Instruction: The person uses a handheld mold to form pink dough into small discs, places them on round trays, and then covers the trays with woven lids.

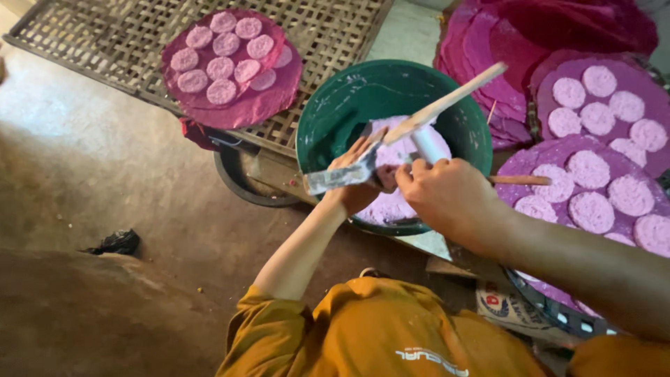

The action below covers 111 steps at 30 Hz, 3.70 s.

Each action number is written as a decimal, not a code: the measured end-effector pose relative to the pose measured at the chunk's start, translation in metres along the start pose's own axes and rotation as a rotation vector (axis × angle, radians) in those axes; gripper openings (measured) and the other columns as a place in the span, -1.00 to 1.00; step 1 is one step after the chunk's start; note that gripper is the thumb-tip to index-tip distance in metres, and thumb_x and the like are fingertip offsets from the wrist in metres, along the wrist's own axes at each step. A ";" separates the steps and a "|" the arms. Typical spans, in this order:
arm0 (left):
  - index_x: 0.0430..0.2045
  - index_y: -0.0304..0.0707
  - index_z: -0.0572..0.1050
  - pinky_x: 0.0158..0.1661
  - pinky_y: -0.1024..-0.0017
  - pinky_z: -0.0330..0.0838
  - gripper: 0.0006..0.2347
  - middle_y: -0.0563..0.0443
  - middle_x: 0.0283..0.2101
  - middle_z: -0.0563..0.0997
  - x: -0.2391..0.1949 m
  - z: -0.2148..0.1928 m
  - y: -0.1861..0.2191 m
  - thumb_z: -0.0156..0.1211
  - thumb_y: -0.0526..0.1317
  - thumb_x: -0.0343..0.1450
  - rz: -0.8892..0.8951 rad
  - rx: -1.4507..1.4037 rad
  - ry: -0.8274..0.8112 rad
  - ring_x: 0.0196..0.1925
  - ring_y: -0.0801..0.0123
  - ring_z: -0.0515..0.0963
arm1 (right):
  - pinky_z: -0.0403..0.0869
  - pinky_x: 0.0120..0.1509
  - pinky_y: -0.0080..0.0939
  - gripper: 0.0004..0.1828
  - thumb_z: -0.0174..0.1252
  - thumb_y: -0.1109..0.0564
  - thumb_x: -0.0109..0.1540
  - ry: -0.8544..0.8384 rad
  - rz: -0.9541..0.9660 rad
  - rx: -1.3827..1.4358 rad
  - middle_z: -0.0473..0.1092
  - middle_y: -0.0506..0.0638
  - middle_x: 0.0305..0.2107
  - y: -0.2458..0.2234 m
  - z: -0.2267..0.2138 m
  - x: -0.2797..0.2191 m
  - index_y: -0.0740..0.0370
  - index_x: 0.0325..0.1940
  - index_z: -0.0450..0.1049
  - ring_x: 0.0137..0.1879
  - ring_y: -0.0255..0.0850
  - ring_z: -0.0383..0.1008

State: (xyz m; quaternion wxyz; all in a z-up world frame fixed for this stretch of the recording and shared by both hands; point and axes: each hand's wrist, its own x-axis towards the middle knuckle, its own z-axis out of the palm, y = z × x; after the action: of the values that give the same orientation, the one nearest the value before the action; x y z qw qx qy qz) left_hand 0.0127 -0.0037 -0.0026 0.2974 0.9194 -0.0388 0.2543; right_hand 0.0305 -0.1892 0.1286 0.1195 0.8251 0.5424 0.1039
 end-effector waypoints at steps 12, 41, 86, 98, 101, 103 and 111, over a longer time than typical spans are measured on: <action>0.12 -0.28 0.43 0.10 0.22 0.48 -0.46 -0.22 0.27 0.45 0.003 0.005 -0.035 0.41 -0.16 0.23 0.021 0.186 0.367 0.21 -0.18 0.56 | 0.51 0.00 -0.07 -0.38 0.04 0.34 0.22 0.379 0.423 1.037 0.55 0.30 -0.08 -0.012 0.096 -0.007 0.23 0.40 0.36 -0.04 0.06 0.61; -0.09 -0.41 0.49 -0.34 0.42 0.48 -0.67 -0.06 -0.23 0.56 0.017 0.038 -0.044 0.19 -0.46 0.24 -0.615 -1.272 -0.063 -0.28 0.31 0.56 | 0.26 0.45 0.01 -0.49 -0.04 0.24 0.45 0.138 0.447 1.340 0.26 0.26 0.31 0.038 0.200 -0.044 0.36 0.49 0.15 0.41 0.07 0.24; -0.28 -0.10 0.30 0.12 0.26 0.37 -0.71 0.16 -0.32 0.33 0.003 0.248 0.191 -0.06 0.11 0.55 -0.284 -2.480 -0.215 -0.18 0.41 0.41 | 0.50 -0.06 -0.06 -0.12 -0.35 -0.52 0.32 -0.590 0.931 1.712 0.50 0.12 -0.33 0.126 0.197 -0.393 0.34 0.04 0.43 -0.21 -0.12 0.48; -0.37 -0.09 0.25 0.01 0.21 0.39 -0.69 0.18 -0.42 0.28 0.007 0.247 0.181 -0.11 0.13 0.50 -0.347 -2.429 -0.199 -0.28 0.38 0.38 | 0.50 -0.12 -0.12 -0.12 -0.28 -0.50 0.28 -0.512 1.045 1.501 0.52 0.12 -0.42 0.102 0.164 -0.353 0.39 -0.12 0.53 -0.30 -0.16 0.51; -0.35 -0.10 0.28 -0.01 0.26 0.38 -0.69 0.18 -0.43 0.31 0.019 0.250 0.182 -0.14 0.13 0.52 -0.224 -2.415 -0.238 -0.29 0.39 0.39 | 0.48 -0.14 -0.13 -0.14 -0.29 -0.49 0.29 -0.449 1.044 1.421 0.51 0.09 -0.41 0.102 0.168 -0.356 0.36 -0.13 0.53 -0.30 -0.17 0.50; -0.32 -0.15 0.33 -0.03 0.29 0.37 -0.65 0.13 -0.40 0.39 0.023 0.251 0.177 -0.19 0.15 0.50 -0.235 -2.333 -0.269 -0.26 0.36 0.42 | 0.46 -0.16 -0.13 -0.16 -0.28 -0.50 0.29 -0.391 1.050 1.474 0.50 0.08 -0.40 0.100 0.178 -0.361 0.35 -0.16 0.49 -0.29 -0.19 0.49; 0.43 0.05 0.11 -0.47 0.38 0.36 -0.48 0.02 -0.41 0.52 -0.046 0.254 0.154 -0.48 0.08 0.55 -0.754 -1.154 -0.742 -0.53 0.40 0.44 | 0.33 -0.24 -0.20 -0.12 -0.20 -0.58 0.37 -0.089 0.823 1.816 0.35 0.03 -0.50 0.086 0.256 -0.437 0.34 -0.40 0.32 -0.34 -0.26 0.31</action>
State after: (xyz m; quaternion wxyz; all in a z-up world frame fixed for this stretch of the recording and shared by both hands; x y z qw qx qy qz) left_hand 0.0514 -0.2779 -0.1202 0.7624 0.5953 0.0532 -0.2482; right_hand 0.0124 -0.6459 -0.1065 -0.5816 0.7306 0.0832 -0.3479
